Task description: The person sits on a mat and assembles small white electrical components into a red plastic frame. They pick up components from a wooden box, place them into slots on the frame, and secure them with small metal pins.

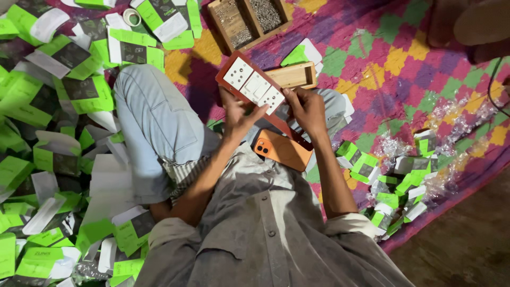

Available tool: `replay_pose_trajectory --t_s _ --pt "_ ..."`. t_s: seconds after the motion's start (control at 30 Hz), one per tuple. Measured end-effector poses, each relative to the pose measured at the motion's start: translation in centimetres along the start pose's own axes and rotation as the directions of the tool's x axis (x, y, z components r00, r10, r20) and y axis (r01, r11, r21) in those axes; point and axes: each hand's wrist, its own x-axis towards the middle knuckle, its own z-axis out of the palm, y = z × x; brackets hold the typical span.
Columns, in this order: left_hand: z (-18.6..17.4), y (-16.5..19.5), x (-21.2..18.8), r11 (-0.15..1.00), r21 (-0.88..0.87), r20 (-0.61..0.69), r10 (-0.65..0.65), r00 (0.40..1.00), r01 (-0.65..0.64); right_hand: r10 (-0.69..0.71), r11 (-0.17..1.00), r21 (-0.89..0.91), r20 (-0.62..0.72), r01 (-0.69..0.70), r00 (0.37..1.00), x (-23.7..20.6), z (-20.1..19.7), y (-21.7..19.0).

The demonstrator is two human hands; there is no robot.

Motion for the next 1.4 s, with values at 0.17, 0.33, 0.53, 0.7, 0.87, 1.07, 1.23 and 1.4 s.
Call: replay_pose_trajectory --t_s 0.17,0.33,0.53,0.7,0.87,1.07,1.23,1.4 --pt "-0.5 5.7 -1.1 0.241 0.755 0.391 0.582 0.713 -0.610 -0.012 0.992 -0.126 0.023 0.015 1.000 -0.4 -2.5 -2.1" --pt "0.2 9.2 0.0 -0.004 0.619 0.781 0.105 0.615 -0.785 -0.087 0.952 -0.286 0.077 0.105 0.993 -0.6 -3.5 -4.5" --pt "0.8 12.2 1.3 -0.075 0.478 0.878 0.034 0.477 -0.875 -0.145 0.911 -0.369 0.137 0.186 0.980 -1.6 -4.8 -6.8" --pt "0.5 13.4 0.2 -0.159 0.437 0.893 -0.038 0.448 -0.885 -0.108 0.908 -0.369 0.258 0.201 0.960 -1.7 -5.0 -8.7" --pt "-0.5 12.3 -0.4 -0.152 0.466 0.880 -0.026 0.475 -0.872 -0.179 0.958 -0.132 0.426 0.256 0.887 -1.2 -6.5 -10.3" --pt "-2.8 9.5 1.6 0.642 0.658 0.335 0.218 0.917 -0.393 -0.539 0.826 -0.008 -0.305 0.564 0.785 1.8 -12.8 -10.6" --pt "-5.7 7.1 5.4 0.987 -0.161 -0.255 -0.068 0.965 0.026 -0.553 0.833 -0.196 -0.288 0.517 0.782 9.7 -8.2 -6.2" --pt "-8.6 5.6 6.6 0.757 -0.632 -0.143 -0.324 0.935 0.165 -0.513 0.781 -0.304 0.185 0.545 0.838 16.5 5.1 -1.7"
